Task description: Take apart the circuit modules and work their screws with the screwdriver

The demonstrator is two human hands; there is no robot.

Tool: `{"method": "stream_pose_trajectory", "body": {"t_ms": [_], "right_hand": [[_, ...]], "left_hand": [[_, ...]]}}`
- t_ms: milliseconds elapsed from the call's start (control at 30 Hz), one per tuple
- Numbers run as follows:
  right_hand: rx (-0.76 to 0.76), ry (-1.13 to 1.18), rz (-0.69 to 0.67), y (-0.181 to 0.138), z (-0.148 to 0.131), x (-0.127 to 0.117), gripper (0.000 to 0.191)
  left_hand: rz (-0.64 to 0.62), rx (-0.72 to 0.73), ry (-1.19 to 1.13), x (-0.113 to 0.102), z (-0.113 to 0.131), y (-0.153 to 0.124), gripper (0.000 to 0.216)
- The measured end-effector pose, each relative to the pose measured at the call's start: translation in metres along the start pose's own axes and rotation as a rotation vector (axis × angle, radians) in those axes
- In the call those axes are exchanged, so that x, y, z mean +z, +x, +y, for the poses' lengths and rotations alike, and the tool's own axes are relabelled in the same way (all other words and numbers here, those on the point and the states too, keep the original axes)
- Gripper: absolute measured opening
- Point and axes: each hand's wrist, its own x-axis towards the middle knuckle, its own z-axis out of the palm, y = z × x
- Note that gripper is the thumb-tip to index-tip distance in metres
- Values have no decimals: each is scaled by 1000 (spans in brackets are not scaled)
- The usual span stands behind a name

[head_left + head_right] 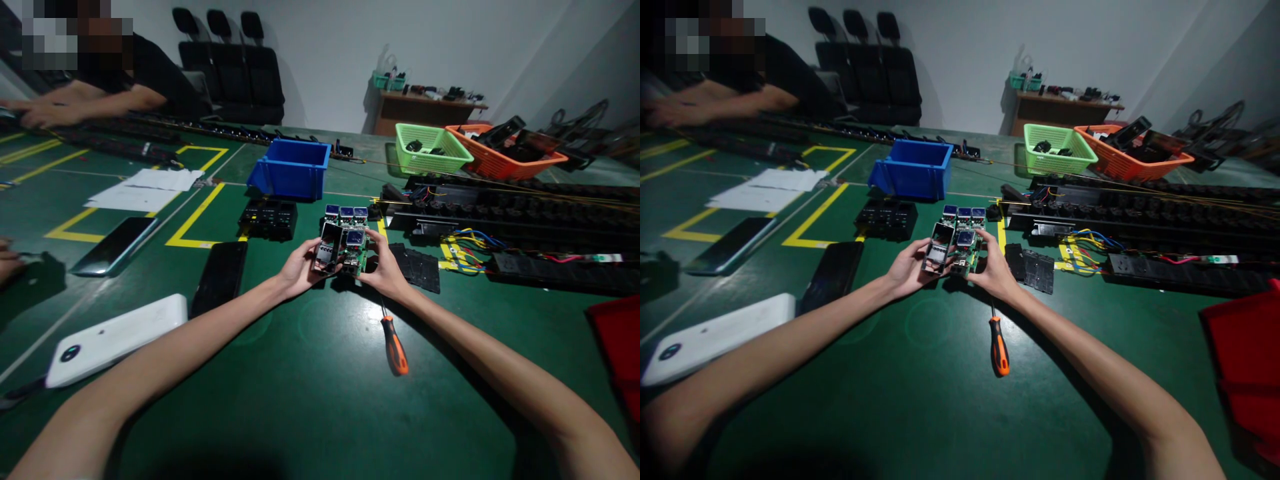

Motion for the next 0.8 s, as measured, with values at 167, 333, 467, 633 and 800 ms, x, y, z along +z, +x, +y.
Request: {"method": "stream_pose_trajectory", "body": {"t_ms": [167,333,467,633,800], "right_hand": [[-5,5,5,0,-2,-1,89],[-8,18,2,-1,-5,-1,90],[-4,39,2,-1,-6,-2,90],[-1,51,-3,-1,-6,-2,91],[18,54,-5,-1,-5,-2,91]], "left_hand": [[13,0,-15,-1,0,0,25],[-9,-6,-8,1,1,-1,26],[-15,-17,29,2,2,-1,28],[-1,-18,40,5,3,-3,28],[30,-22,66,7,3,-4,26]]}}
